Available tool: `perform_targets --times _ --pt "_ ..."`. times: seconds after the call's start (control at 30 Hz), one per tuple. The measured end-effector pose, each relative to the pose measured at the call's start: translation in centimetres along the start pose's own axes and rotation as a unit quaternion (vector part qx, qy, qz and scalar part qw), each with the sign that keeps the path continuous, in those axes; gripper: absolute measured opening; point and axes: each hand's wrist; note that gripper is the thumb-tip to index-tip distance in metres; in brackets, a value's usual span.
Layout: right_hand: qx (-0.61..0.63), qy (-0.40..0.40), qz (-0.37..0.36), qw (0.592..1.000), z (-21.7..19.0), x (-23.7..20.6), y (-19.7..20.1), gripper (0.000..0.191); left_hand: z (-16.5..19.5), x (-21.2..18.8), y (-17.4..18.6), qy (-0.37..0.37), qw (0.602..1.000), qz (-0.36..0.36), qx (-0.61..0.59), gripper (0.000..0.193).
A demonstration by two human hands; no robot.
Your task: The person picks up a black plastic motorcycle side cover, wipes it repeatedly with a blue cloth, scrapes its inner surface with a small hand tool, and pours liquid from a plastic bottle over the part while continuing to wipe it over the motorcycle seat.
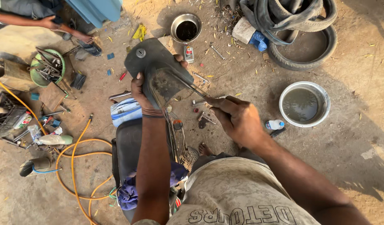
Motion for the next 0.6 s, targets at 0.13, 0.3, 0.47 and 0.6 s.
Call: perform_targets --times 0.13,0.3,0.47,0.6 --pt "-0.001 0.106 -0.017 0.994 0.1 0.3 -0.9 0.031 -0.1 0.1 -0.6 -0.010 1.000 0.000 0.021 0.094" --pt "0.035 0.017 -0.010 0.999 0.5 0.4 -1.0 0.021 -0.1 0.3 -0.1 0.012 1.000 0.008 0.019 0.097" --pt "0.000 0.055 -0.067 0.996 0.6 -0.3 -1.5 0.029 -0.1 0.0 0.5 -0.067 0.998 -0.006 -0.016 0.094" --pt "-0.039 0.057 -0.059 0.996 0.7 -0.6 -1.9 0.033 -0.4 0.0 0.3 -0.081 0.995 0.043 0.039 0.093"
Point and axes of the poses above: each hand's wrist, its own x-axis towards the middle knuckle, its own y-axis out of the back of the hand, z = x × y, and after that the axes turned 14 degrees about -z, right-handed
